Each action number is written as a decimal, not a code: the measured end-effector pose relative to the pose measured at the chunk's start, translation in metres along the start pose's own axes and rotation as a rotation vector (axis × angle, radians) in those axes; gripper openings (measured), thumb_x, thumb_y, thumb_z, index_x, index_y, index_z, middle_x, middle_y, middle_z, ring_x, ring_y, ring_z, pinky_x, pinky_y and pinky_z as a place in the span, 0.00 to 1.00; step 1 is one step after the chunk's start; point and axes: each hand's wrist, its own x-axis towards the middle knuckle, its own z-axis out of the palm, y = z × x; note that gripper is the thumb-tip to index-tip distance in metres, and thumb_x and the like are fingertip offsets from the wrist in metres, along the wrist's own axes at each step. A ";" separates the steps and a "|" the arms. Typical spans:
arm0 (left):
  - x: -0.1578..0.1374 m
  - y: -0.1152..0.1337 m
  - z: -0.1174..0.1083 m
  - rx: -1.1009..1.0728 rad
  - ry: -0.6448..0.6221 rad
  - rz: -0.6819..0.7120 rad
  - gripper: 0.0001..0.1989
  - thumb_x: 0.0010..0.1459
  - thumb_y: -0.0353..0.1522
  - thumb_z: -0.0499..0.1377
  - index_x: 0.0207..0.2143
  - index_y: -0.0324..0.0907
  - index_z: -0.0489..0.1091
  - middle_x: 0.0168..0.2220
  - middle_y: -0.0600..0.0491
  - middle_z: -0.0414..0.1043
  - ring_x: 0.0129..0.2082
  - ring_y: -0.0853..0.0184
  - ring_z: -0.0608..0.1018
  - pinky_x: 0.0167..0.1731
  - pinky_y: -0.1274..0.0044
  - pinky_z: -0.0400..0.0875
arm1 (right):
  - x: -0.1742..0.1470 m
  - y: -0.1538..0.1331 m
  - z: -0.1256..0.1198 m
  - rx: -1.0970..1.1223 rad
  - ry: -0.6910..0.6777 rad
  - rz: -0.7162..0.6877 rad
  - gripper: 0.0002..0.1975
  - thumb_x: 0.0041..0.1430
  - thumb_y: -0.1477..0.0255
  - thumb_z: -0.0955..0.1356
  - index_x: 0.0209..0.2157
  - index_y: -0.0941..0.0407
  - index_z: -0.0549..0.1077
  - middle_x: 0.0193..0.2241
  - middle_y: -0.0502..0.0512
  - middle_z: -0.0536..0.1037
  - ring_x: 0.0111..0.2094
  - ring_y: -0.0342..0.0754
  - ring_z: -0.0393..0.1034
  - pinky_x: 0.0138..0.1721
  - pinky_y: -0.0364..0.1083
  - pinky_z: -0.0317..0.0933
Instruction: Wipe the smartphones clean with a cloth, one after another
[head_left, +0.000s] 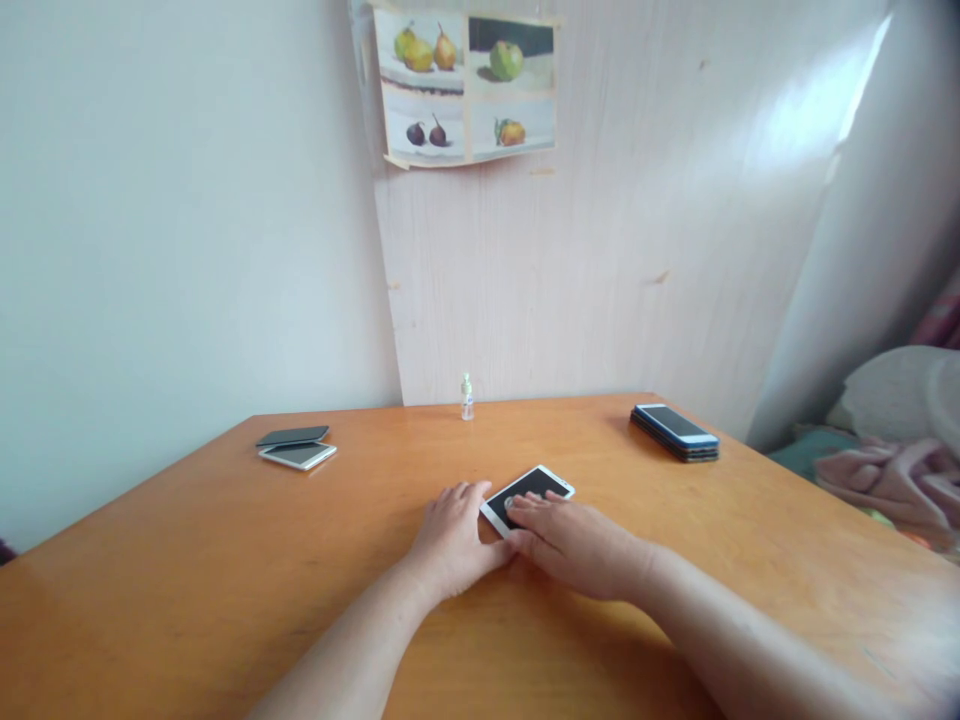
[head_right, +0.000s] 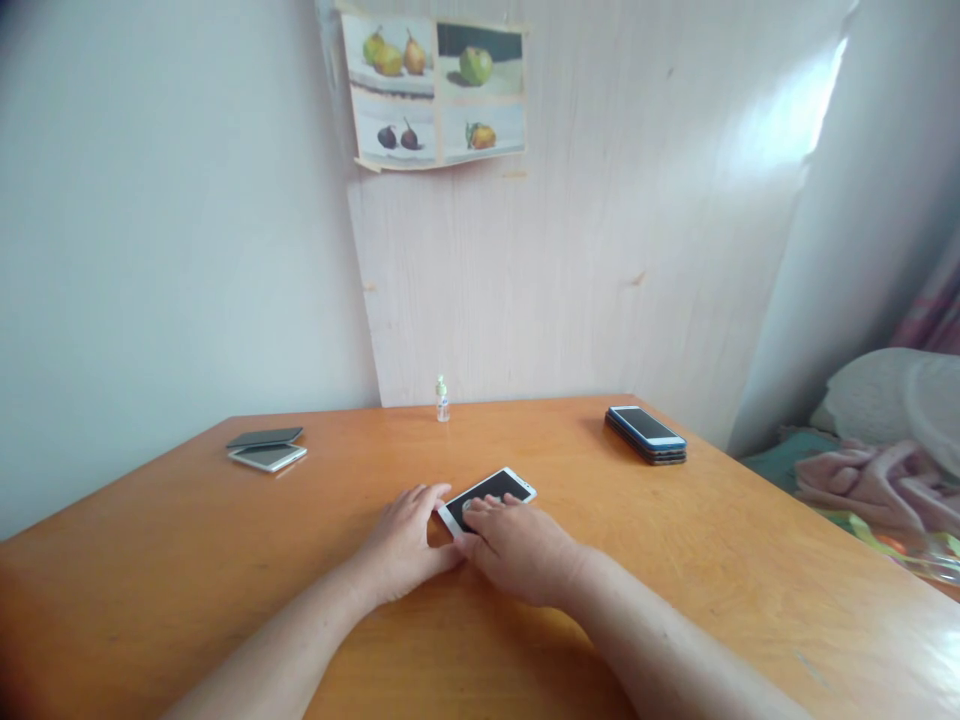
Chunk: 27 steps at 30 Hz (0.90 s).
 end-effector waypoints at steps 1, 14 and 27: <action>0.000 0.000 0.000 0.000 -0.003 0.001 0.35 0.49 0.47 0.63 0.58 0.42 0.63 0.54 0.43 0.70 0.54 0.51 0.70 0.53 0.66 0.64 | -0.001 -0.005 0.001 0.035 -0.017 -0.068 0.25 0.71 0.59 0.52 0.56 0.54 0.70 0.60 0.60 0.69 0.62 0.55 0.60 0.64 0.55 0.48; 0.002 -0.001 0.000 0.012 -0.016 -0.002 0.33 0.51 0.45 0.61 0.58 0.42 0.63 0.55 0.44 0.68 0.56 0.52 0.69 0.53 0.67 0.62 | 0.013 0.034 0.005 -0.135 0.115 0.341 0.21 0.69 0.62 0.56 0.50 0.59 0.72 0.55 0.66 0.72 0.57 0.57 0.66 0.61 0.56 0.50; 0.001 0.001 -0.003 0.001 -0.013 0.020 0.26 0.51 0.44 0.62 0.52 0.47 0.68 0.47 0.48 0.71 0.50 0.55 0.71 0.48 0.70 0.63 | 0.014 0.052 0.005 -0.090 0.100 0.473 0.23 0.68 0.64 0.56 0.56 0.60 0.69 0.55 0.67 0.72 0.56 0.57 0.67 0.55 0.53 0.58</action>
